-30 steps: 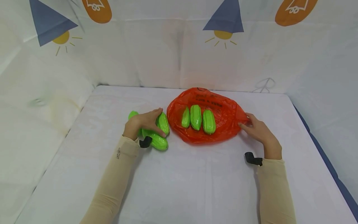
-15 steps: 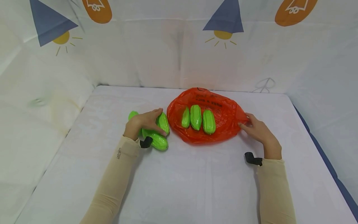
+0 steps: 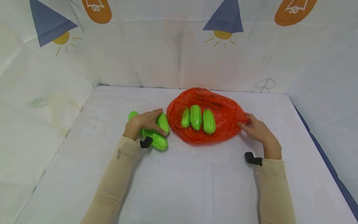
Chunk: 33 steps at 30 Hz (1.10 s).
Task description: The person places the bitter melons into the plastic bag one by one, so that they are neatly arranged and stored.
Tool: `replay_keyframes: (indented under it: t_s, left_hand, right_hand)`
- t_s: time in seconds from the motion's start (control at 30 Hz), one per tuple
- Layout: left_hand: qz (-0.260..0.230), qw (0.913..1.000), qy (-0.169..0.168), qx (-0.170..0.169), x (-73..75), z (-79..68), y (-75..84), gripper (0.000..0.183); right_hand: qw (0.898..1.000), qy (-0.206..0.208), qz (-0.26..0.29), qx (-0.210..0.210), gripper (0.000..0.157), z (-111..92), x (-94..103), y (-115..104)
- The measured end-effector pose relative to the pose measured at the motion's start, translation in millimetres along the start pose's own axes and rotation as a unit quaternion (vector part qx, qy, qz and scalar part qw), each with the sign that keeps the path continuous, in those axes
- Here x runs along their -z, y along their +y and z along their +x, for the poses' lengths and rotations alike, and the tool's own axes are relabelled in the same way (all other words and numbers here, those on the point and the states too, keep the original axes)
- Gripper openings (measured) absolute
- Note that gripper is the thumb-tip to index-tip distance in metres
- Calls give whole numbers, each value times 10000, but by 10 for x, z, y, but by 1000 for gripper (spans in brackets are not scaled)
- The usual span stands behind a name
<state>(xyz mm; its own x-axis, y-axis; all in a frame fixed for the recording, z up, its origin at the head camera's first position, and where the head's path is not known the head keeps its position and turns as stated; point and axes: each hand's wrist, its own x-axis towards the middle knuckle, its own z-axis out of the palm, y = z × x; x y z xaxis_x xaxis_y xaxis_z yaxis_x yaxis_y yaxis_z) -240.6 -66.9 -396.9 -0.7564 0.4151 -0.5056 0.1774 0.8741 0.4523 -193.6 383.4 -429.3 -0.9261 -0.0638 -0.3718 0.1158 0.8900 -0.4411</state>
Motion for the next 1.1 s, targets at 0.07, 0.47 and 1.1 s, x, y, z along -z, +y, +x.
replay_keyframes:
  t_s: [0.07, 0.47, 1.1]
  left_hand:
    - [5, 10000, -1, -1, 2, -2, 6, 116]
    - [327, 9993, 136, -136, 12, -12, 29, 114]
    - [-317, 9869, 1441, -659, 198, -137, -96, 121]
  right_hand:
    - [10000, 10, -17, -5, 89, -1, -2, 0]
    - [10000, 36, 30, 41, 89, 7, -2, 16]
    - [9999, 9, 106, 77, 89, -13, 24, -19]
